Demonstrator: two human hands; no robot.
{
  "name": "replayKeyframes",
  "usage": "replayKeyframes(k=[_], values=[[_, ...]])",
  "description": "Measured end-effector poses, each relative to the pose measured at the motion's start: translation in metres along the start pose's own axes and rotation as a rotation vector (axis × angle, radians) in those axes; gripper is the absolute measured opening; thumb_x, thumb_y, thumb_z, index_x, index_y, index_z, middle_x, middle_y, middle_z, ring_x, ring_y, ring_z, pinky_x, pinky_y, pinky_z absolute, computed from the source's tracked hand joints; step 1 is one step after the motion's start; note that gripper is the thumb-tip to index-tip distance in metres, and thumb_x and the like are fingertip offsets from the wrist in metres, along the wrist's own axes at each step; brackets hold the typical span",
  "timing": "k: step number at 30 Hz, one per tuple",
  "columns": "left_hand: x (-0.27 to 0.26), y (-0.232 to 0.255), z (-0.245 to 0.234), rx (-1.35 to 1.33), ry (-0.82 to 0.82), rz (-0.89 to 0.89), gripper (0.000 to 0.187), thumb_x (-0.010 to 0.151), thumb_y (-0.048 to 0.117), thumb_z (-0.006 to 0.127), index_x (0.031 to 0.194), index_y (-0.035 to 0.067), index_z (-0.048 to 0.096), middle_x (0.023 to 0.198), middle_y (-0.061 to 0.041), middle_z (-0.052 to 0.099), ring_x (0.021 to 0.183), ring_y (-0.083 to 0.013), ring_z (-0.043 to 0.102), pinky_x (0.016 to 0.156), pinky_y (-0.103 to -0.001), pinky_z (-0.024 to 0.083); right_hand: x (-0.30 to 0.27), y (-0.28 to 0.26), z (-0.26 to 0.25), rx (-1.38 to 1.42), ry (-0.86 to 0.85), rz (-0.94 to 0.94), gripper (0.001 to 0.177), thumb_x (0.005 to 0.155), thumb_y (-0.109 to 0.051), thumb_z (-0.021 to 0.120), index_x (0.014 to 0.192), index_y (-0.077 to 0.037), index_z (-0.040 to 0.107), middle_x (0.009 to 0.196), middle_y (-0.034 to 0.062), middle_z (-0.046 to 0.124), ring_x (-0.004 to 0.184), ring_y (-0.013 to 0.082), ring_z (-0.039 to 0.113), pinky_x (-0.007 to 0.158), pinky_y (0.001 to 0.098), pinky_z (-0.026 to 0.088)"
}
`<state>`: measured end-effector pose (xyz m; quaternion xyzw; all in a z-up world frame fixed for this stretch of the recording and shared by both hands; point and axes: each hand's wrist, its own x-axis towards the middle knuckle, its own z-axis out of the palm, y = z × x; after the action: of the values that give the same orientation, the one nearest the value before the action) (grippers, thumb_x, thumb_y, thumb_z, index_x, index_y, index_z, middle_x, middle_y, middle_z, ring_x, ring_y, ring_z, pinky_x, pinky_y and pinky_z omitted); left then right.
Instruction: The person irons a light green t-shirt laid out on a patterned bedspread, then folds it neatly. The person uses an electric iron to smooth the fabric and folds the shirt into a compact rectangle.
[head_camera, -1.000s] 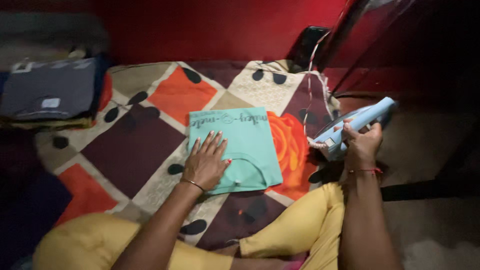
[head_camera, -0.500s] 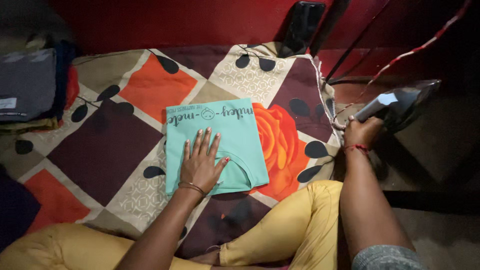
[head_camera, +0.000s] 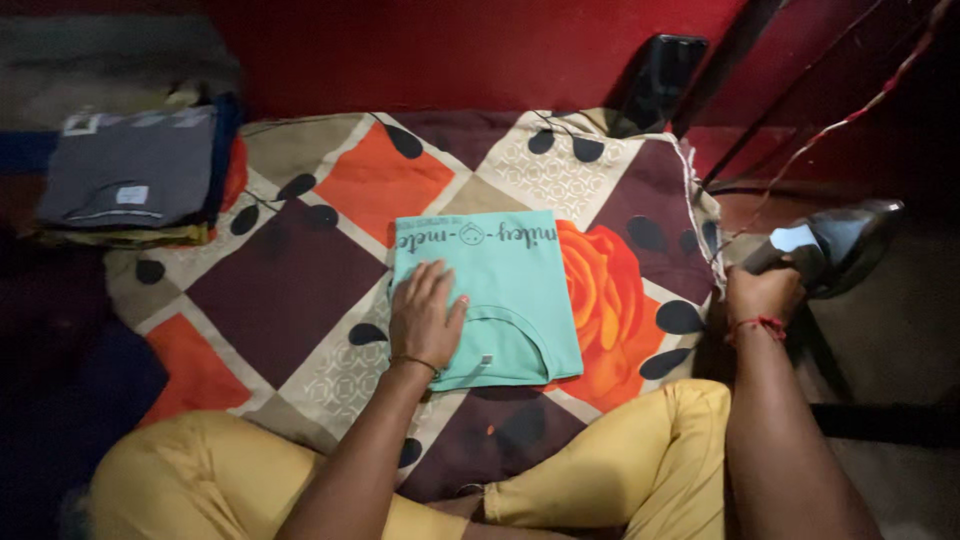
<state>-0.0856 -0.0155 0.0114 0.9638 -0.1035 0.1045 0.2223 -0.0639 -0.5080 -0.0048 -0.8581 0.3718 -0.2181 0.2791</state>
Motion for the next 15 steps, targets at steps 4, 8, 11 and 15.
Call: replayKeyframes(k=[4,8,11,15], values=[[0.002,-0.018,-0.002,-0.179,0.189,-0.306,0.060,0.086,0.028,0.072,0.137,-0.001,0.057,0.147,-0.021,0.053,0.136,-0.0392,0.046,0.112,-0.049,0.037,-0.008,-0.013,-0.012,-0.097,-0.010,-0.065,0.057,0.073,-0.033,0.097,0.096,0.012,0.072,0.104,0.0385,0.067,0.098,0.0501,0.066,0.083,0.0523,0.053],[0.007,-0.023,-0.007,-0.367,0.058,-0.766,0.056,0.081,0.030,0.072,0.132,0.010,0.063,0.135,-0.015,0.066,0.125,-0.0367,0.062,0.104,-0.048,0.049,-0.016,-0.022,-0.015,0.305,-0.188,0.259,0.046,0.078,-0.026,0.090,0.104,0.005,0.068,0.104,0.0167,0.072,0.087,0.0311,0.070,0.072,0.0448,0.055],[0.012,-0.028,-0.014,-0.343,-0.011,-0.928,0.063,0.075,0.035,0.079,0.130,0.012,0.061,0.126,-0.016,0.068,0.113,-0.0379,0.064,0.095,-0.051,0.048,-0.031,-0.042,-0.017,0.729,-0.303,0.438,0.042,0.080,-0.022,0.086,0.113,-0.004,0.067,0.106,0.0068,0.071,0.082,0.0203,0.068,0.068,0.0339,0.052],[0.011,-0.043,-0.019,-0.343,-0.202,-0.902,0.054,0.074,0.050,0.080,0.110,0.010,0.077,0.111,-0.017,0.078,0.102,-0.0371,0.073,0.100,-0.046,0.049,-0.085,-0.077,-0.011,0.872,-0.632,0.287,0.039,0.088,-0.021,0.078,0.118,0.002,0.068,0.104,0.0073,0.073,0.081,0.0161,0.067,0.072,0.0289,0.057]])
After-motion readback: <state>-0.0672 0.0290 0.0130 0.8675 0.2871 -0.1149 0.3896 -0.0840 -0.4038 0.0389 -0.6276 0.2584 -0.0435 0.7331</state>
